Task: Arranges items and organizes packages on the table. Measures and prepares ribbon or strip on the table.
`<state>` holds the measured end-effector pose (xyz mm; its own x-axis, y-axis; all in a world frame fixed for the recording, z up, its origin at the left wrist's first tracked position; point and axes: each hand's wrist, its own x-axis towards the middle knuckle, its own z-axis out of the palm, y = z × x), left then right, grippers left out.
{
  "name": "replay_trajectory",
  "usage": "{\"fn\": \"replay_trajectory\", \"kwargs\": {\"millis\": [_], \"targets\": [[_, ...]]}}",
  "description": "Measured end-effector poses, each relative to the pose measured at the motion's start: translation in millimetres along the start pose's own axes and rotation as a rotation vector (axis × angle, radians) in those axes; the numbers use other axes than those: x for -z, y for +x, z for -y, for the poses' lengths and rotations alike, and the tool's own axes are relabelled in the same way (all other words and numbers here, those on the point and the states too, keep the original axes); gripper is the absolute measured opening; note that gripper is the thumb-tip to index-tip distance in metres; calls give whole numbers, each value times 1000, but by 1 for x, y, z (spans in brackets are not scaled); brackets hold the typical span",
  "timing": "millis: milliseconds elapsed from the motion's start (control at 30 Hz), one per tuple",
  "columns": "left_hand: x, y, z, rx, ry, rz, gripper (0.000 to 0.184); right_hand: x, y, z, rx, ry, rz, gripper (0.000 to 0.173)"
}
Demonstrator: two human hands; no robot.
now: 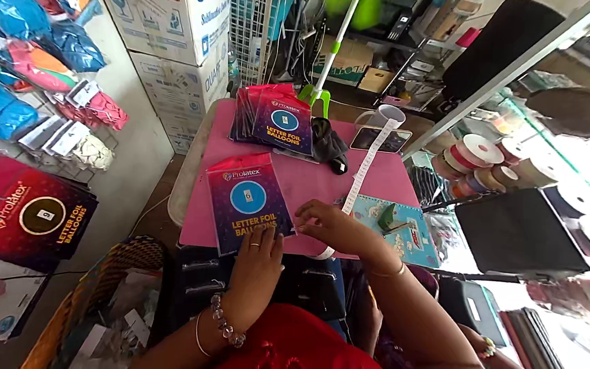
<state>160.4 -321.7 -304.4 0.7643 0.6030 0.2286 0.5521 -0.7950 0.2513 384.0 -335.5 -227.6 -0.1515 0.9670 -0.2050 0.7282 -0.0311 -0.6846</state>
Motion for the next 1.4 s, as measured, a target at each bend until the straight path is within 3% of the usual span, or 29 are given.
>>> {"fn": "replay_trajectory", "kwargs": {"millis": [133, 400, 833, 967, 1133, 1267, 1400], "targets": [[-3, -3, 4, -12, 36, 43, 54, -1, 28, 0, -72, -87, 174, 26], [2, 3, 7, -52, 107, 74, 48, -2, 49, 2, -96, -183, 261, 24], [-6, 2, 7, -79, 163, -19, 50, -16, 51, 4, -179, -198, 178, 24], [-10, 3, 7, -72, 172, -65, 58, -17, 51, 7, -216, -222, 176, 25], [-11, 7, 6, -82, 227, -39, 59, -16, 52, 2, -236, -177, 131, 32], [-8, 12, 4, -74, 257, -16, 61, -5, 48, -13, -183, -55, 97, 20], [1, 22, -6, -46, 290, 89, 63, 1, 43, -24, -184, 93, 50, 19]]}}
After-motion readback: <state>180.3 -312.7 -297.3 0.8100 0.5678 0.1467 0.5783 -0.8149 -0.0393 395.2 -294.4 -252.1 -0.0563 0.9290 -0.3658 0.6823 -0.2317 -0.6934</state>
